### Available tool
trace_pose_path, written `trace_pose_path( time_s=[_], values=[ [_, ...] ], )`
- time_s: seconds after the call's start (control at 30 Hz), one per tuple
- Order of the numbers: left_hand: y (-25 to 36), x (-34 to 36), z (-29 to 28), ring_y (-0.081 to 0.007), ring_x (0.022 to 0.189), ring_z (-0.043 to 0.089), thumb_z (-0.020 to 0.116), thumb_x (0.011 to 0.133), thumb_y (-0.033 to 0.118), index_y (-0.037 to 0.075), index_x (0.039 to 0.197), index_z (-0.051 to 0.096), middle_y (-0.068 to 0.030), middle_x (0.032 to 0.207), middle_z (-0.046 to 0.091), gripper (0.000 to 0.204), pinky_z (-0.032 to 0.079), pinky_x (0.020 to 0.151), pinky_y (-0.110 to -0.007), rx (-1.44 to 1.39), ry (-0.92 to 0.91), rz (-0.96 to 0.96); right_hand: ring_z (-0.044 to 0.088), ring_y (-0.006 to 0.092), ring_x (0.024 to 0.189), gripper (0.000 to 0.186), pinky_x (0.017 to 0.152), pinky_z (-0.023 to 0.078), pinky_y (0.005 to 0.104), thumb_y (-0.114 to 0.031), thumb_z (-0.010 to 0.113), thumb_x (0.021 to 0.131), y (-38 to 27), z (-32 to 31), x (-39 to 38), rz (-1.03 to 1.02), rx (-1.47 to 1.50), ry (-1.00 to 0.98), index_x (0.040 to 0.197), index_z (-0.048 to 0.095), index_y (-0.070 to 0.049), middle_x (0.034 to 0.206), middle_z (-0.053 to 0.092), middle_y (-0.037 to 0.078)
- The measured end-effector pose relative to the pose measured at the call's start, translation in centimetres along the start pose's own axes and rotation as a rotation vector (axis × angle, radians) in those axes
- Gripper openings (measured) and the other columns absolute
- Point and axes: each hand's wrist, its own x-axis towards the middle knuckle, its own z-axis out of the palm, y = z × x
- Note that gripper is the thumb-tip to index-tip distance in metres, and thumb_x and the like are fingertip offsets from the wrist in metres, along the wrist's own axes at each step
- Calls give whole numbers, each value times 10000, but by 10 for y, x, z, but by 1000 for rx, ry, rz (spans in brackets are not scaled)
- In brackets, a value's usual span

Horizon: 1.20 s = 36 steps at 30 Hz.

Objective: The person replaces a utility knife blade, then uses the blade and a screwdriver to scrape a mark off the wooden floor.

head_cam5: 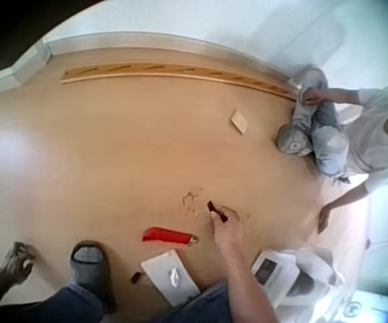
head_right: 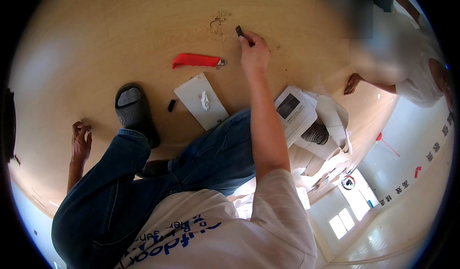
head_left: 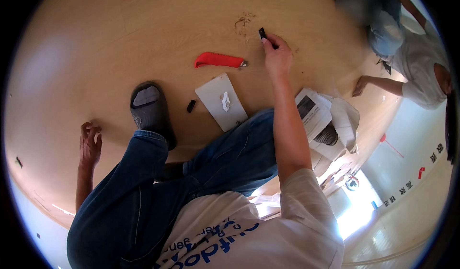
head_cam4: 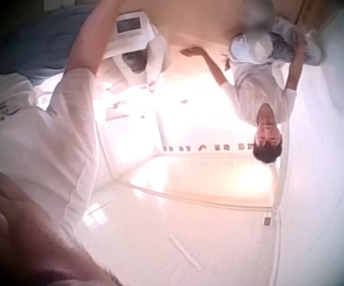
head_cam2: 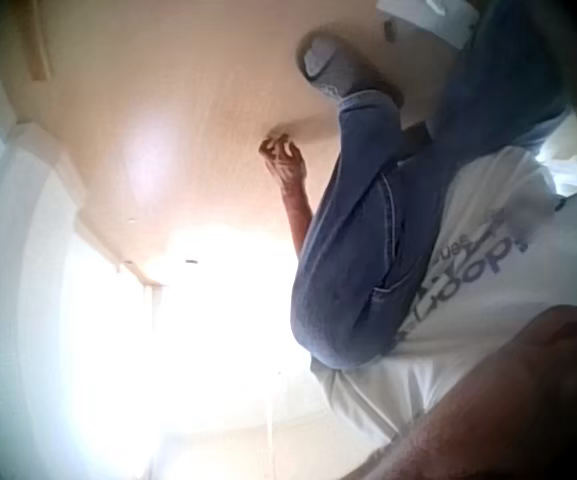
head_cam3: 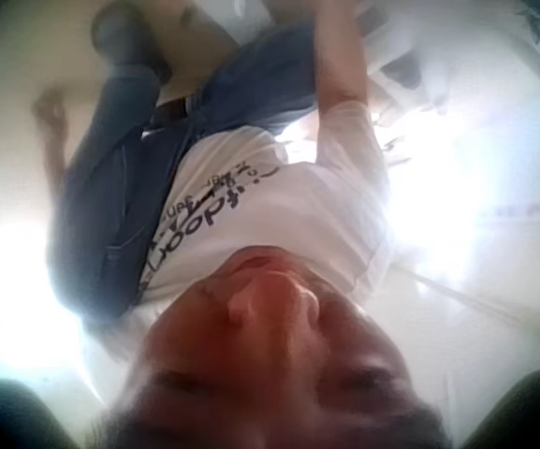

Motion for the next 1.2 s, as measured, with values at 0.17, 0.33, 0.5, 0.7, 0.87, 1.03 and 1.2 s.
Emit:
trace_pose_path(
  time_s=[0.17,0.33,0.5,0.7,0.87,1.03,1.2],
  values=[
    [7,2,-4,-396,1049,632,674,880,-57,55,1105,638,-203,1283,505,253,535,883,-496,24,-7,-11,741,265,894,273,847,566,368,-244,762,924,-13,9,-3,16,12,42,1143,802,-85,987,776,149],
    [7,-4,-2,-399,1046,632,681,881,-51,51,1099,633,-209,1284,504,245,531,876,-499,18,-27,-45,754,236,897,285,833,563,352,-261,774,933,-17,10,-8,-41,-155,81,1130,801,-58,996,787,159],
    [2,0,-2,-408,1047,635,683,883,-48,52,1076,631,-209,1265,503,224,531,868,-504,8,-31,-18,759,296,933,309,865,563,375,-282,774,929,2,15,-2,-42,-42,89,1133,801,-52,1035,785,181],
    [0,-4,2,-420,1039,644,687,876,-52,54,1053,631,-206,1228,513,213,534,846,-511,38,-7,33,762,285,936,314,867,565,367,-290,784,921,-1,16,-11,-7,-87,106,1133,807,-59,1050,790,175],
    [15,1,-6,-417,986,656,684,858,-68,57,1033,629,-199,1189,515,222,537,819,-506,27,27,44,765,277,940,312,866,568,367,-290,786,921,-19,18,-12,59,-73,118,1136,809,-66,1030,796,168],
    [5,0,-2,-396,1007,630,676,870,-58,55,1053,623,-193,1184,505,222,526,852,-497,-9,-46,-14,767,274,947,311,875,571,369,-298,773,931,-9,22,-8,20,1,134,1130,811,-62,1035,798,167],
    [11,2,-1,-401,1004,626,675,867,-57,46,1034,622,-193,1169,511,204,518,855,-507,-9,-32,-9,749,351,932,259,855,574,417,-248,767,918,-16,22,-10,18,-47,125,1075,813,-47,1033,764,207]
  ],
)
